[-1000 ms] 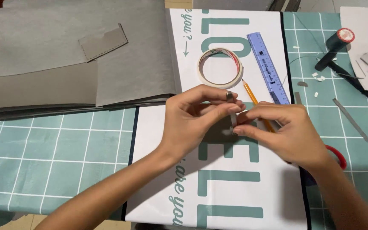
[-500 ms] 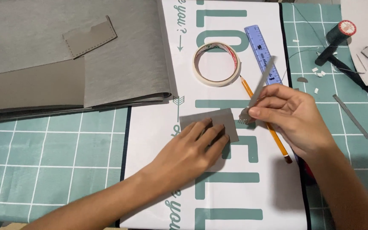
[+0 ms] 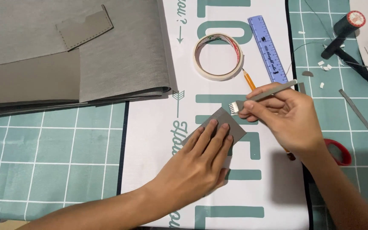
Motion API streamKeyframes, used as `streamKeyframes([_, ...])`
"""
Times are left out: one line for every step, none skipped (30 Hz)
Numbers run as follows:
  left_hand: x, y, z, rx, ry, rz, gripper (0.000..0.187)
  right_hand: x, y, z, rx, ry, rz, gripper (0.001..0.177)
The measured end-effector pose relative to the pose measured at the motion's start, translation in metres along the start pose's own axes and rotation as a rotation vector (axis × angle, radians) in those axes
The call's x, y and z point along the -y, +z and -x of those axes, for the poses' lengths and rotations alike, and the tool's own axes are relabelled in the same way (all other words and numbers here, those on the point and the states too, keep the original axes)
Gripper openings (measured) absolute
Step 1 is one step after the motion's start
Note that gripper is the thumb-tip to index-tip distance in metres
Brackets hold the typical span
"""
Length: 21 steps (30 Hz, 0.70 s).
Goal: Punching holes in a small piece of grey leather using a multi-prong punch tool and a mallet on a workshop table.
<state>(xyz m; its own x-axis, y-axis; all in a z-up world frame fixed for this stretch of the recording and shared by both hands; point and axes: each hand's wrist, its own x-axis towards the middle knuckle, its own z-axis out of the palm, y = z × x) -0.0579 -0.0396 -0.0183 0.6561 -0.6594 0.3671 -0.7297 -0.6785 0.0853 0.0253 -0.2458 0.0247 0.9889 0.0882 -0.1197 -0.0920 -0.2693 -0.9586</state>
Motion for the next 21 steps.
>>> streamKeyframes([0.000,0.000,0.000,0.001,-0.001,0.002,0.057,-0.002,-0.001,0.000,0.001,0.002,0.001,0.016])
streamKeyframes([0.000,0.000,0.000,-0.003,-0.001,0.004,0.056,-0.003,-0.001,0.000,0.039,-0.045,0.032,0.014])
streamKeyframes([0.000,0.000,0.000,-0.008,0.000,0.005,0.055,-0.005,-0.001,0.000,0.076,-0.092,0.062,0.013])
streamKeyframes([0.000,0.000,0.001,-0.008,-0.002,0.006,0.055,-0.005,-0.001,0.000,0.078,-0.091,0.063,0.013])
streamKeyframes([0.001,0.001,0.001,-0.006,0.004,-0.009,0.057,-0.006,-0.002,0.001,0.093,-0.124,0.082,0.015])
streamKeyframes([0.002,0.001,0.002,-0.004,0.012,-0.025,0.058,-0.007,-0.002,0.001,0.106,-0.156,0.099,0.018])
streamKeyframes([0.002,0.000,0.002,-0.003,0.012,-0.024,0.058,-0.008,-0.002,0.001,0.106,-0.156,0.099,0.018])
streamKeyframes([0.003,-0.001,0.002,-0.009,0.028,-0.025,0.056,-0.009,-0.002,0.000,0.091,-0.146,0.089,0.018])
streamKeyframes([0.004,-0.002,0.002,-0.014,0.044,-0.026,0.054,-0.010,-0.002,-0.001,0.077,-0.136,0.080,0.020])
streamKeyframes([0.004,-0.004,0.001,-0.013,0.044,-0.025,0.054,-0.010,-0.002,0.001,0.077,-0.135,0.080,0.020])
streamKeyframes([0.004,-0.005,0.001,-0.065,0.062,-0.033,0.042,-0.010,-0.001,0.002,0.071,-0.150,0.100,0.019])
streamKeyframes([0.003,-0.006,0.001,-0.116,0.079,-0.039,0.030,-0.010,-0.001,0.004,0.067,-0.163,0.121,0.018])
streamKeyframes([0.004,-0.007,0.000,-0.114,0.078,-0.036,0.030,-0.009,0.000,0.005,0.068,-0.159,0.121,0.018])
streamKeyframes([0.004,-0.008,0.000,-0.107,0.083,-0.033,0.029,-0.007,0.003,0.006,0.060,-0.178,0.157,0.018])
streamKeyframes([0.005,-0.009,0.000,-0.099,0.088,-0.029,0.028,-0.005,0.005,0.007,0.053,-0.197,0.192,0.018])
streamKeyframes([0.005,-0.009,0.000,-0.098,0.087,-0.028,0.028,-0.005,0.007,0.008,0.054,-0.195,0.192,0.018])
streamKeyframes([0.004,-0.009,0.000,-0.100,0.084,-0.035,0.029,-0.005,0.010,0.009,0.023,-0.199,0.249,0.016])
streamKeyframes([0.004,-0.009,0.000,-0.103,0.080,-0.039,0.029,-0.005,0.012,0.010,-0.008,-0.201,0.308,0.014])
streamKeyframes([0.003,-0.010,0.000,-0.101,0.079,-0.036,0.029,-0.004,0.012,0.010,-0.007,-0.198,0.309,0.014])
streamKeyframes([0.003,-0.010,0.001,-0.076,0.075,-0.030,0.030,-0.004,0.013,0.010,-0.011,-0.229,0.380,0.014])
streamKeyframes([0.002,-0.010,0.001,-0.050,0.071,-0.025,0.031,-0.004,0.014,0.010,-0.015,-0.261,0.450,0.015])
